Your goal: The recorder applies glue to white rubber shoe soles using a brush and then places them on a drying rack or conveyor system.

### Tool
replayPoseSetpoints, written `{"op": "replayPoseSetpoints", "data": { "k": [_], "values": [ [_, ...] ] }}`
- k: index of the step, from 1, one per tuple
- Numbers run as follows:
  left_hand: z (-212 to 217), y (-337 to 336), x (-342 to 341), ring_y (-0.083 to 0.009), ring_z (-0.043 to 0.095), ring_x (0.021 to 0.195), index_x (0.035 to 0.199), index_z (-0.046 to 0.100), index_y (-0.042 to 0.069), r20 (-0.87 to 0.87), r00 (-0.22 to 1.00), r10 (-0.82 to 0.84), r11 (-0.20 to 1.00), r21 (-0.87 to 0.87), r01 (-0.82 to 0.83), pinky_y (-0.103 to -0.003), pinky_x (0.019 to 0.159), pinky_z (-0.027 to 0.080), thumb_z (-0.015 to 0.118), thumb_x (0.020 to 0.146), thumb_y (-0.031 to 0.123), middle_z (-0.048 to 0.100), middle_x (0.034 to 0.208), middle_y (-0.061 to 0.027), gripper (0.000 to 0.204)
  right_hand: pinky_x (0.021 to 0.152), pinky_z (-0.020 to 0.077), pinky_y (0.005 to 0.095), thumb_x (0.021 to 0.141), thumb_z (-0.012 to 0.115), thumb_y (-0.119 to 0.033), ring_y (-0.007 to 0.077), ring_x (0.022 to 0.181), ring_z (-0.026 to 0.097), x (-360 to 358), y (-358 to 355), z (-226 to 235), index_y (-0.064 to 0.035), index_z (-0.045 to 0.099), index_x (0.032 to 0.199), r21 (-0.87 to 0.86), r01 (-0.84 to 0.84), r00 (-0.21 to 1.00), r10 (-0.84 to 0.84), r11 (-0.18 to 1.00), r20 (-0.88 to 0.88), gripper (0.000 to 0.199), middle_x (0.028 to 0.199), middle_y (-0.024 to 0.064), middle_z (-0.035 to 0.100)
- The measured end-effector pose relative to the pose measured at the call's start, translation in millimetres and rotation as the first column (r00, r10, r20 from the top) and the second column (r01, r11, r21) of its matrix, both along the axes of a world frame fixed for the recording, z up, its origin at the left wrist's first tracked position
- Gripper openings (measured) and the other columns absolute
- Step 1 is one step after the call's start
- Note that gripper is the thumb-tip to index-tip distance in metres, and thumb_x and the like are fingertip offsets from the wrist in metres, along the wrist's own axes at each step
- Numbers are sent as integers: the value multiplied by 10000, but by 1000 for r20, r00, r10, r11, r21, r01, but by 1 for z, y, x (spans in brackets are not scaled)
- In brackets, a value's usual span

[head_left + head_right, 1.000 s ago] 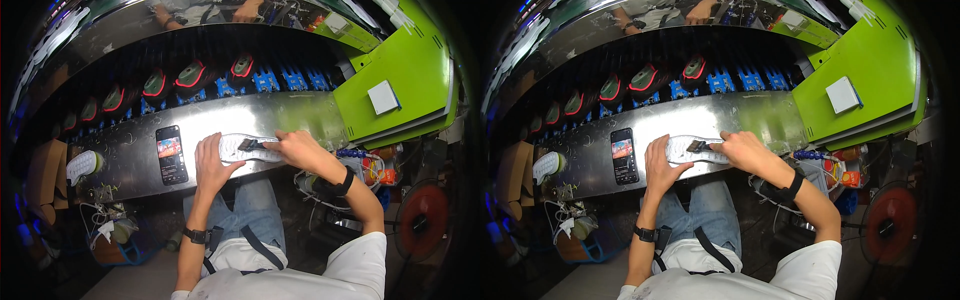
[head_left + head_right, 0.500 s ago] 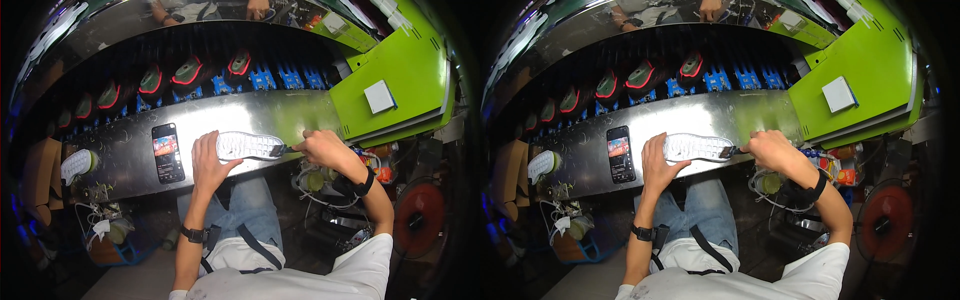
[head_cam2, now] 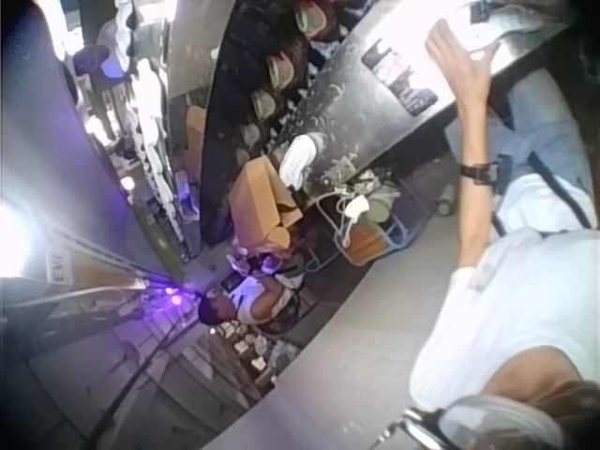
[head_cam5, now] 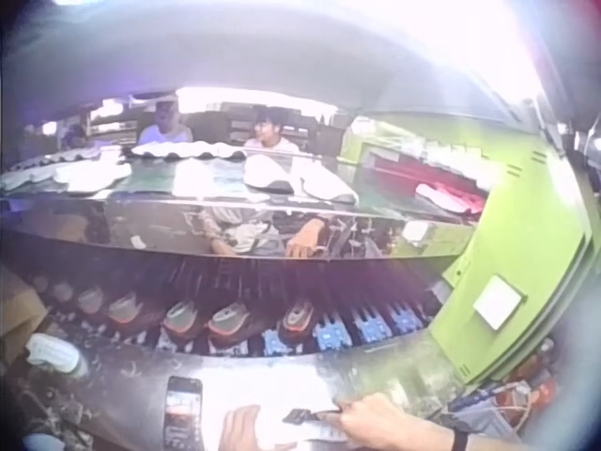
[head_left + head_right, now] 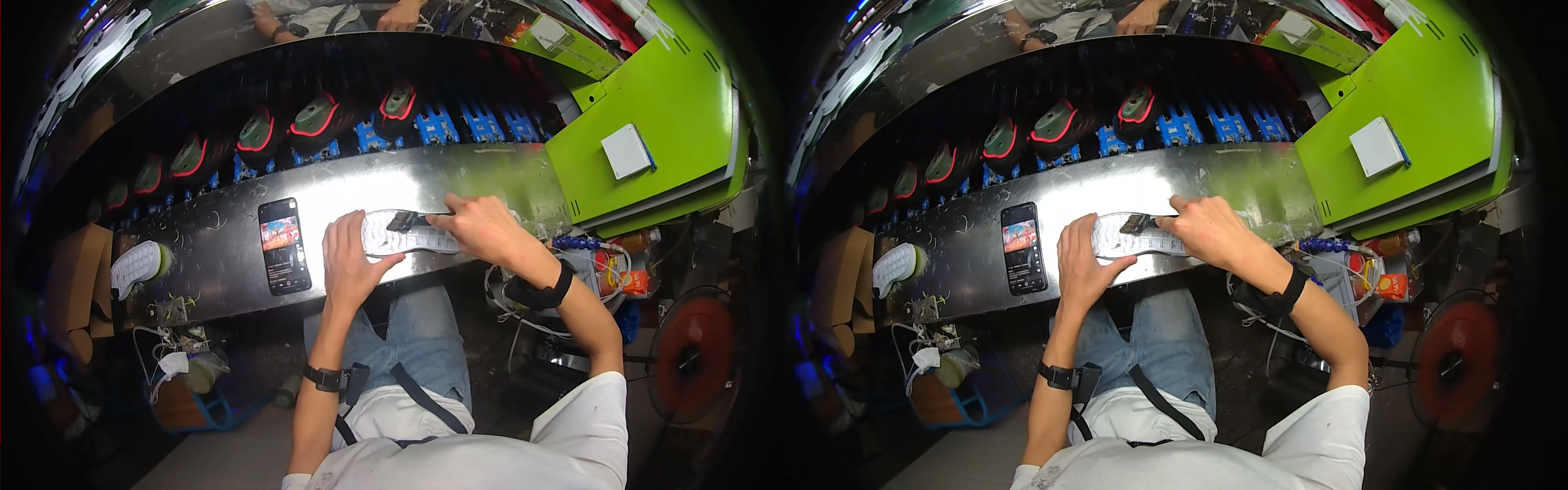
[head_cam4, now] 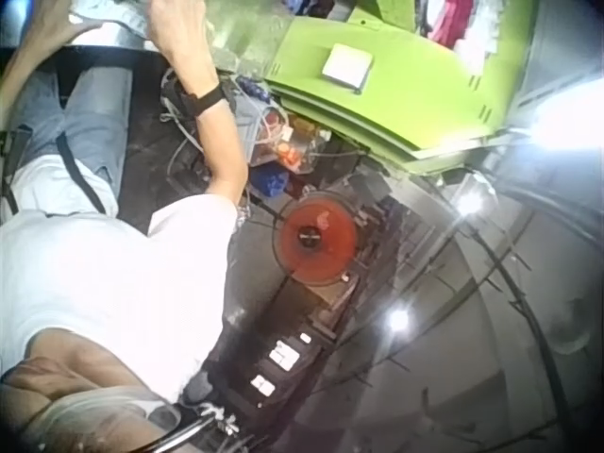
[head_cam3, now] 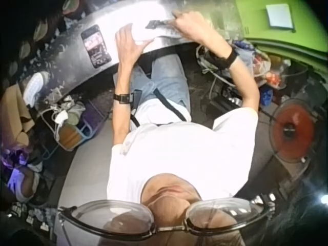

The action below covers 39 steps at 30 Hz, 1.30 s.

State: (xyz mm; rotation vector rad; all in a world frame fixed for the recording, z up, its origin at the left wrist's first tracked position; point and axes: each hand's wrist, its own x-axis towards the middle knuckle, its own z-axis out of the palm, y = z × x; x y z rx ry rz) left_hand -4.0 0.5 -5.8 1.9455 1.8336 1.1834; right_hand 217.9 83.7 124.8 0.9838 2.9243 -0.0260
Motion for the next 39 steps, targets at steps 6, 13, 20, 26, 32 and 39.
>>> {"op": "replayPoseSetpoints", "data": {
  "k": [6,13,20,26,32,39],
  "values": [
    [3,-4,-1,-381,509,1206,1338,498,-28,8,1000,9,1000,-25,-9,-466,1044,408,937,591,366,564,1297,-201,951,640,542,462,726,672,-5,342,759,688,24,-4,10,-142,732,1202,-116,19,996,-8,993,88,499,918,139,647],
    [3,-3,0,-379,514,1206,1370,474,-22,30,999,18,999,-27,-17,-459,1036,414,948,573,357,566,1285,-203,1002,632,529,455,771,667,-35,335,732,669,60,-7,19,-154,748,1174,-104,54,984,-36,993,174,428,869,129,637],
    [2,-3,0,-383,522,1201,1367,478,-20,14,1000,25,1000,-2,-25,-461,1030,418,953,560,353,570,1279,-201,1007,648,564,444,691,696,-37,343,774,701,59,-21,36,-103,753,1120,-66,97,960,-76,993,271,437,900,145,666],
    [1,-4,0,-396,494,1220,1379,458,-39,19,1000,2,999,-36,-1,-494,1053,393,929,609,399,543,1299,-217,1004,592,527,446,787,680,-99,325,664,667,55,-32,57,-88,750,1059,-11,218,941,-207,976,267,281,818,118,644],
    [3,-4,4,-394,485,1232,1370,457,-43,5,1000,17,999,-35,-17,-495,1051,395,926,614,411,538,1300,-215,999,554,540,446,819,627,-79,323,673,686,45,-44,26,-71,715,1079,97,322,947,-317,942,-60,274,787,134,643],
    [3,-3,4,-379,540,1163,1319,505,-45,-42,998,55,998,20,-54,-456,1015,438,933,595,413,581,1249,-210,958,642,561,438,779,636,-13,338,834,659,20,-109,-20,-15,624,1298,-66,560,822,-563,826,-79,519,930,176,590]
  ]
}}
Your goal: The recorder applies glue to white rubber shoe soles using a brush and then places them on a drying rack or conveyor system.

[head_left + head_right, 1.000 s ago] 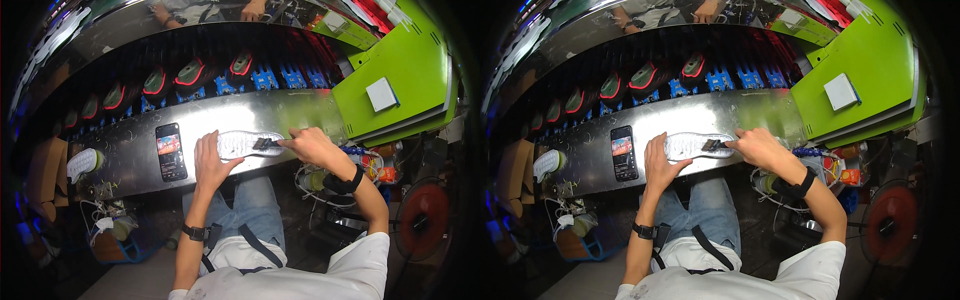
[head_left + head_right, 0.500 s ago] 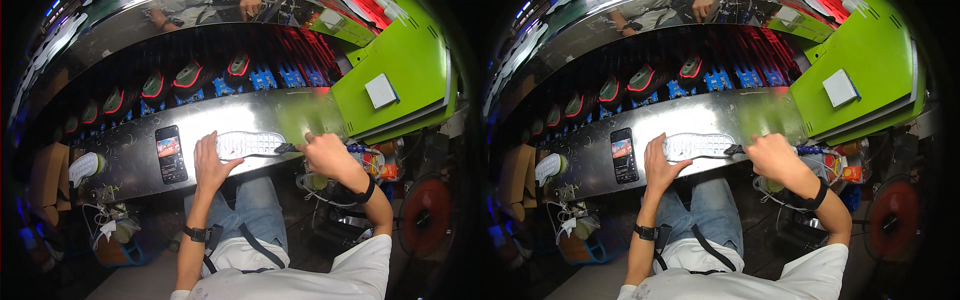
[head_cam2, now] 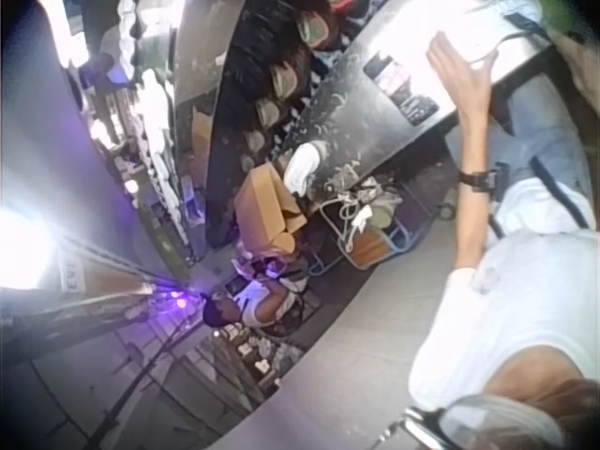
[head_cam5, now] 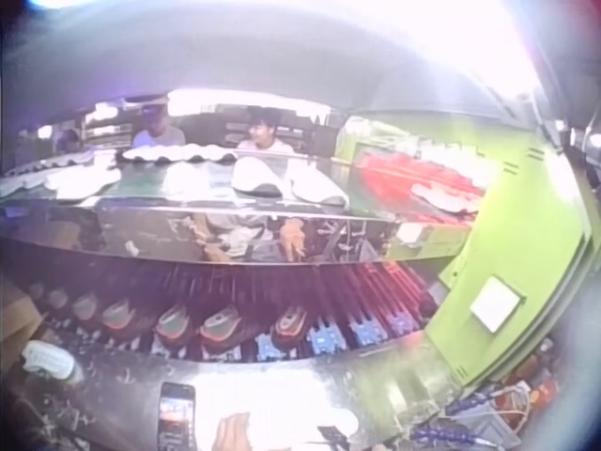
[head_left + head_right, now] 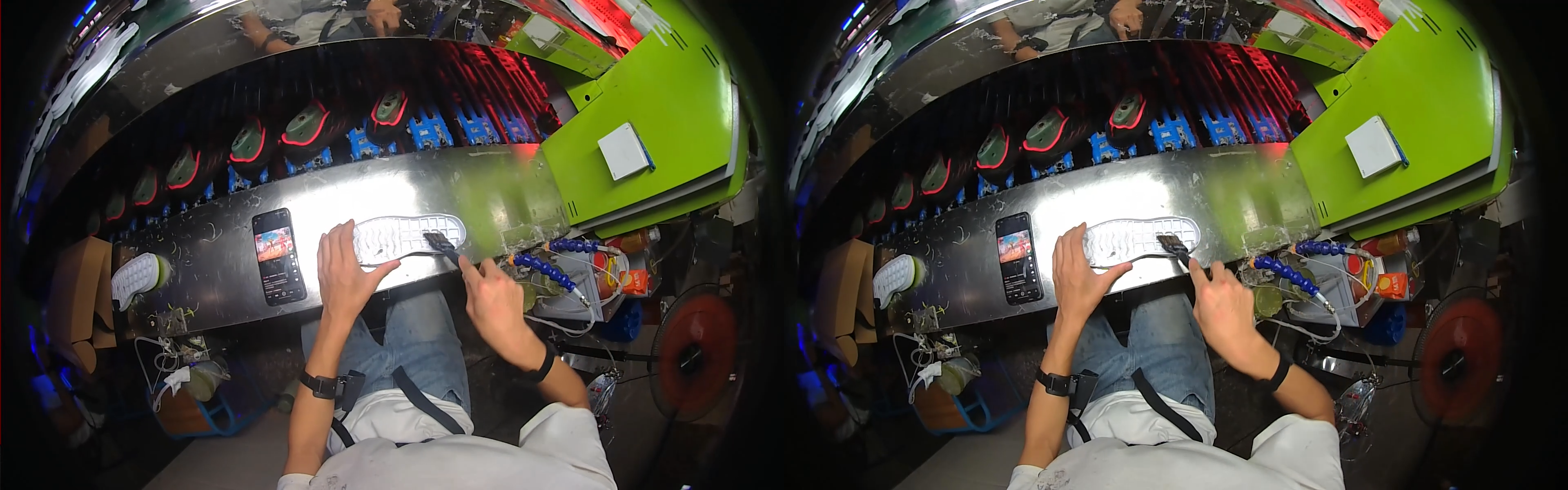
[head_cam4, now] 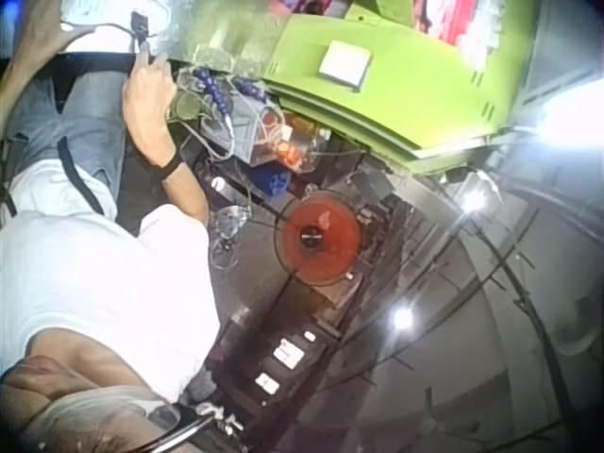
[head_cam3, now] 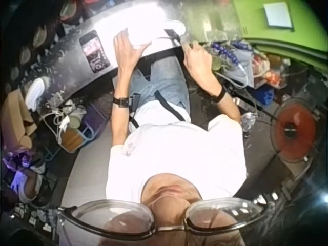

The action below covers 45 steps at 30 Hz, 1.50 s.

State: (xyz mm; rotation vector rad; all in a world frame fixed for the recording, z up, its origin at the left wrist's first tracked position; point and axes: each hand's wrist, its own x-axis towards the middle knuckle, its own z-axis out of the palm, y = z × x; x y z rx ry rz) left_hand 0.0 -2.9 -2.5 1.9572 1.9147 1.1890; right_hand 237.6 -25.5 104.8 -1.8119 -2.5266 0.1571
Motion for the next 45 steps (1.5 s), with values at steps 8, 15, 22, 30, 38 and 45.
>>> {"op": "replayPoseSetpoints", "data": {
  "k": [8,15,22,30,38,45],
  "values": [
    [1,2,3,-382,549,1148,1302,514,-40,-13,1000,6,1000,14,-5,-452,996,451,932,597,408,589,1232,-206,935,578,515,451,914,648,-83,346,691,643,-5,-23,3,-76,686,1239,71,84,994,-79,994,-70,327,830,148,578],
    [1,2,2,-385,547,1148,1305,510,-38,-3,1000,3,1000,17,-3,-452,1001,447,930,605,388,586,1245,-208,921,618,544,436,865,655,-73,329,758,661,4,-23,29,-55,677,1245,-59,19,999,-22,998,-44,381,865,150,591],
    [1,1,1,-383,538,1158,1302,510,-36,-22,1000,-4,1000,26,5,-455,1008,439,922,619,390,580,1261,-204,904,604,519,439,915,674,-144,351,671,644,7,-21,65,-100,733,1132,-131,-21,949,-21,991,-314,229,840,122,621],
    [-3,0,1,-394,532,1176,1297,515,-31,-5,1000,-13,1000,22,13,-482,1038,420,915,637,400,575,1272,-198,884,663,492,406,880,711,-77,329,729,628,12,9,56,-73,738,1121,11,68,923,-58,998,-380,243,825,147,614],
    [-5,0,1,-390,519,1220,1303,511,-34,1,1000,-16,1000,-2,16,-506,1088,386,909,647,419,564,1288,-204,891,689,517,446,879,704,-113,372,777,649,21,61,56,-103,753,1101,-41,-185,931,162,982,-327,227,858,157,636],
    [-3,1,-3,-393,518,1186,1301,512,-36,-5,1000,-21,1000,13,21,-493,1038,403,911,643,425,562,1270,-207,897,677,494,453,862,694,-113,346,772,641,15,106,62,-115,760,1097,-54,-384,904,363,922,-226,244,854,139,619]
  ]
}}
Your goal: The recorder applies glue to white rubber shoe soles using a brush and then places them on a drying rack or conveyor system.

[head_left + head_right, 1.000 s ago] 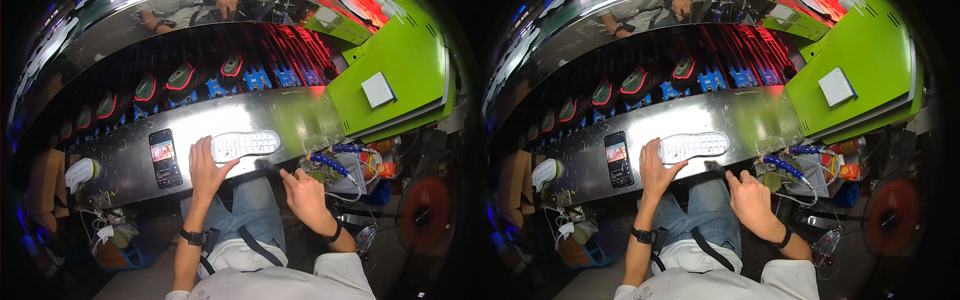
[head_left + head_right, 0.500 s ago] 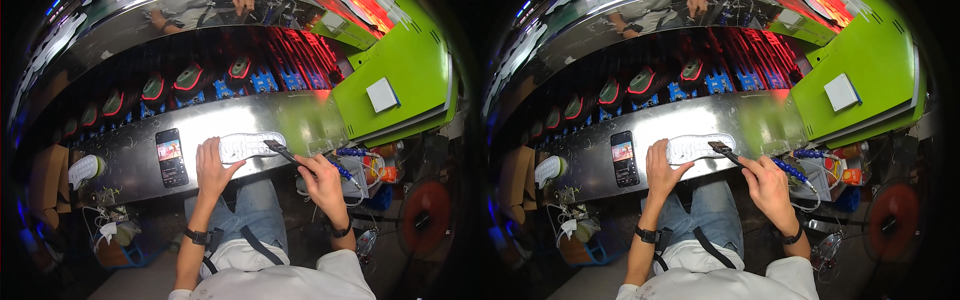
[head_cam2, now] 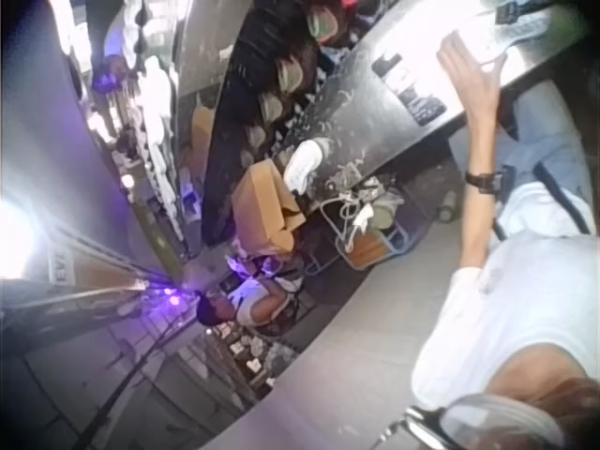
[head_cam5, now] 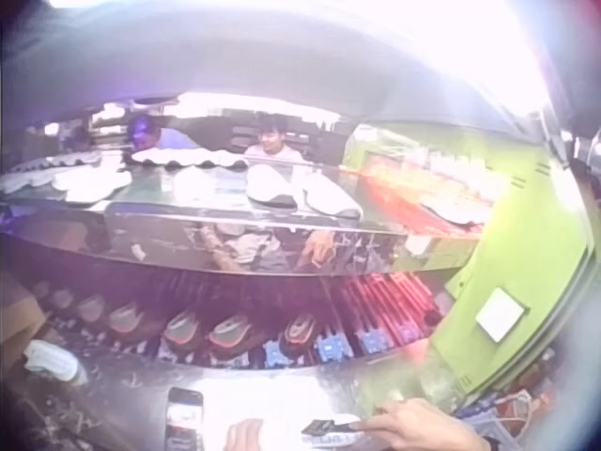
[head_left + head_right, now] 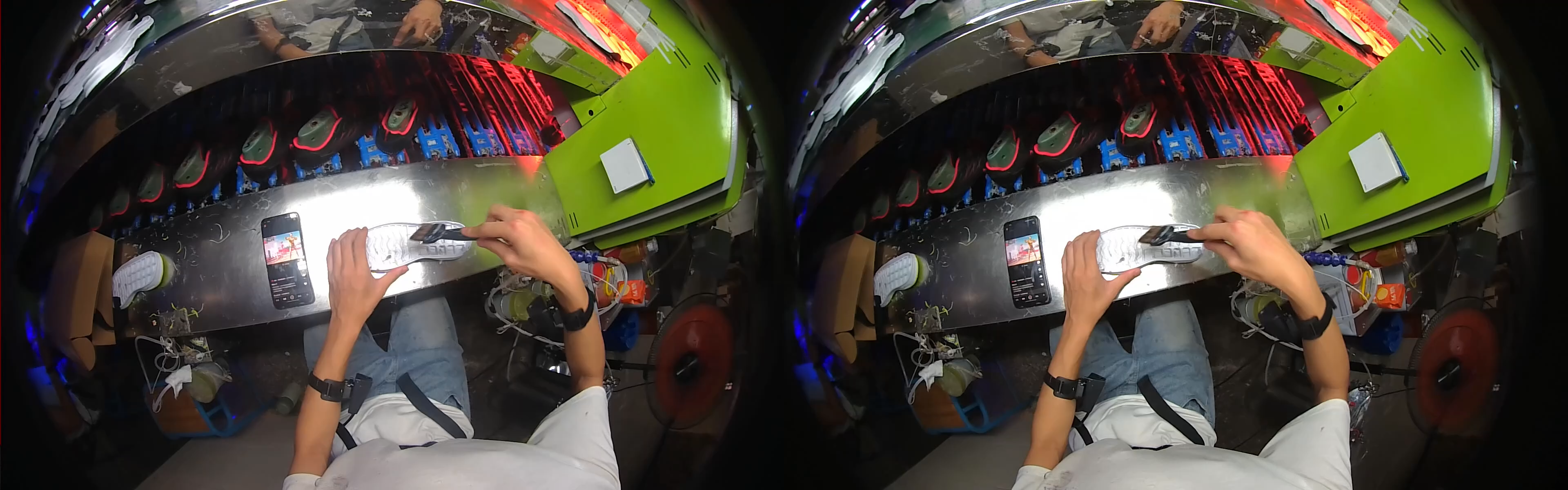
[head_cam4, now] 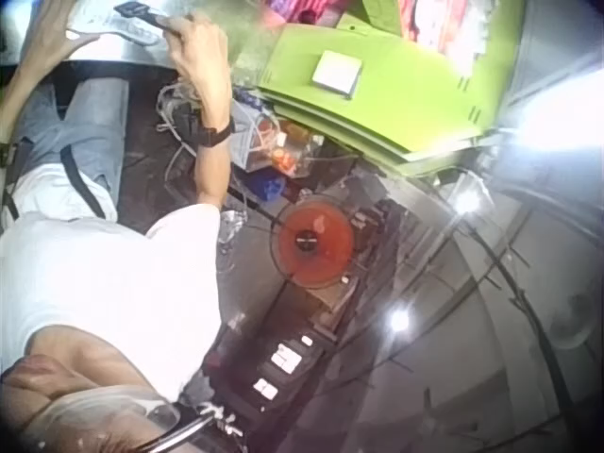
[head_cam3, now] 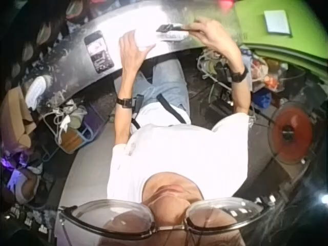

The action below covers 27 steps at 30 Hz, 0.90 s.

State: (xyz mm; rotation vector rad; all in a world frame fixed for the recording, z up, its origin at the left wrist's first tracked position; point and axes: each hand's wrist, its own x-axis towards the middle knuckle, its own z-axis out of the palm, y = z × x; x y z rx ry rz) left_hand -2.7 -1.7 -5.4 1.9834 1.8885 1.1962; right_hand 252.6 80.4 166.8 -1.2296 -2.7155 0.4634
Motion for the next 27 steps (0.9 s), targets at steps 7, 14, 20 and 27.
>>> {"op": "replayPoseSetpoints", "data": {
  "k": [7,14,20,27],
  "values": [
    [0,1,2,-386,524,1165,1296,513,-37,7,1000,-5,1000,9,5,-488,1016,413,913,638,425,563,1259,-202,898,713,519,459,835,708,-114,342,821,663,-31,19,-37,-132,766,1088,-33,-181,974,183,983,135,260,886,126,640],
    [1,1,-1,-384,526,1152,1292,517,-44,-2,1000,-11,1000,1,11,-483,1005,420,915,634,427,560,1261,-204,901,743,511,465,837,718,-118,357,835,657,-6,20,-32,-113,772,1063,-120,-87,972,111,989,209,233,889,138,642],
    [0,-1,0,-385,532,1141,1286,519,-46,-7,1000,-4,1000,19,4,-475,995,429,916,628,419,570,1248,-210,898,826,542,446,814,704,-52,358,941,686,18,22,-15,-95,779,1045,-239,130,944,-46,962,326,246,984,152,723],
    [6,1,0,-380,535,1142,1277,527,-46,-11,1000,-3,1000,1,3,-471,1000,431,919,625,412,578,1249,-204,887,819,560,446,809,650,-39,367,898,703,15,15,-3,-71,781,1012,-166,153,918,-78,974,390,243,968,169,739]
  ]
}}
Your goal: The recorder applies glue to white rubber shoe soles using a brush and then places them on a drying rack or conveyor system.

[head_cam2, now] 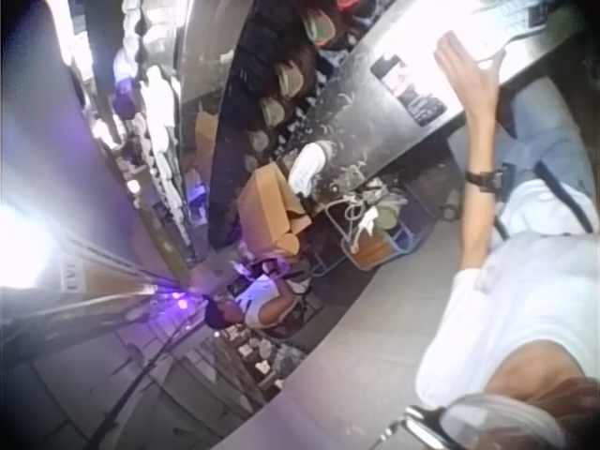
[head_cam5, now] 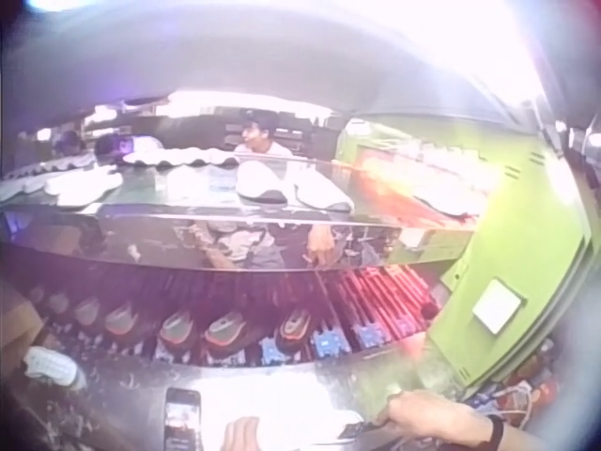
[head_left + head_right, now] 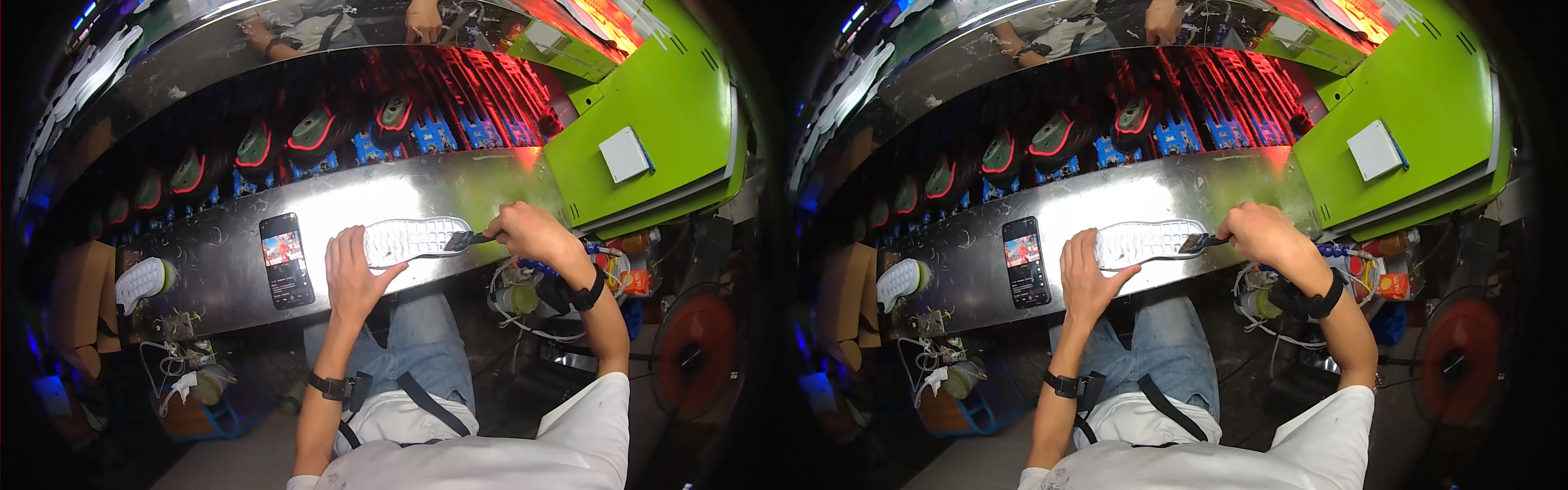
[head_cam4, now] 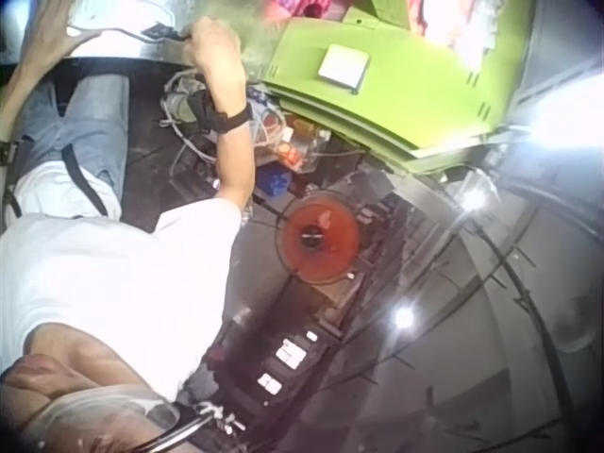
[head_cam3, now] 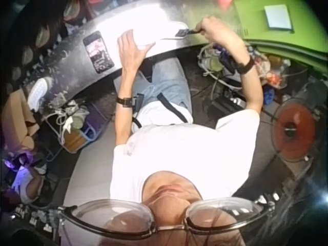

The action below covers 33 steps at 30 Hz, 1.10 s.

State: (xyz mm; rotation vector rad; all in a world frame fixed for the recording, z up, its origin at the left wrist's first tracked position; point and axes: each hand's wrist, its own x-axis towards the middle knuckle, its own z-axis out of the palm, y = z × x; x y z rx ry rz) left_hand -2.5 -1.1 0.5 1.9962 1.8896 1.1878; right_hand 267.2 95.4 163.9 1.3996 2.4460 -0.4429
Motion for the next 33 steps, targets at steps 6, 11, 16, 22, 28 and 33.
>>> {"op": "replayPoseSetpoints", "data": {
  "k": [6,11,16,22,28,33],
  "values": [
    [0,0,1,-378,527,1163,1276,528,-41,-8,1000,2,1000,-28,-2,-468,1017,417,920,621,412,577,1256,-200,887,801,554,469,839,632,-66,380,887,694,6,-14,25,-51,764,997,-19,-71,997,72,997,15,206,914,188,725],
    [-1,-2,3,-380,519,1182,1286,523,-34,1,1000,3,999,-54,-3,-468,1031,406,919,628,413,573,1264,-199,889,782,540,473,884,642,-112,395,873,679,35,-38,18,-55,735,1057,17,23,983,-20,1000,-184,204,873,199,704],
    [4,7,9,-384,517,1183,1283,523,-27,-24,1000,4,998,-63,-5,-468,1029,408,923,624,402,572,1263,-204,883,767,533,465,936,640,-156,396,874,667,33,-63,-6,-59,713,1113,120,215,883,-140,969,-448,214,973,187,691],
    [10,6,7,-401,521,1143,1272,515,-49,-59,998,9,997,-80,-14,-481,1001,426,895,666,434,566,1228,-216,863,597,553,471,891,587,-87,369,677,682,-9,-83,-39,-64,733,1058,298,134,963,-53,945,-263,223,857,210,647],
    [5,-3,11,-393,538,1121,1260,533,-33,-55,998,8,999,-46,-10,-475,970,445,912,630,436,570,1203,-202,872,600,563,470,800,646,-68,382,672,685,-18,-111,-40,12,694,1078,236,167,952,-94,957,-291,293,829,222,642],
    [16,-10,9,-403,545,1088,1238,533,-44,-49,999,0,1000,-18,-1,-483,942,458,859,704,479,568,1182,-219,815,639,561,458,862,659,-165,377,726,690,3,-101,-20,-57,759,1013,173,172,876,-70,970,-478,211,823,197,698]
  ]
}}
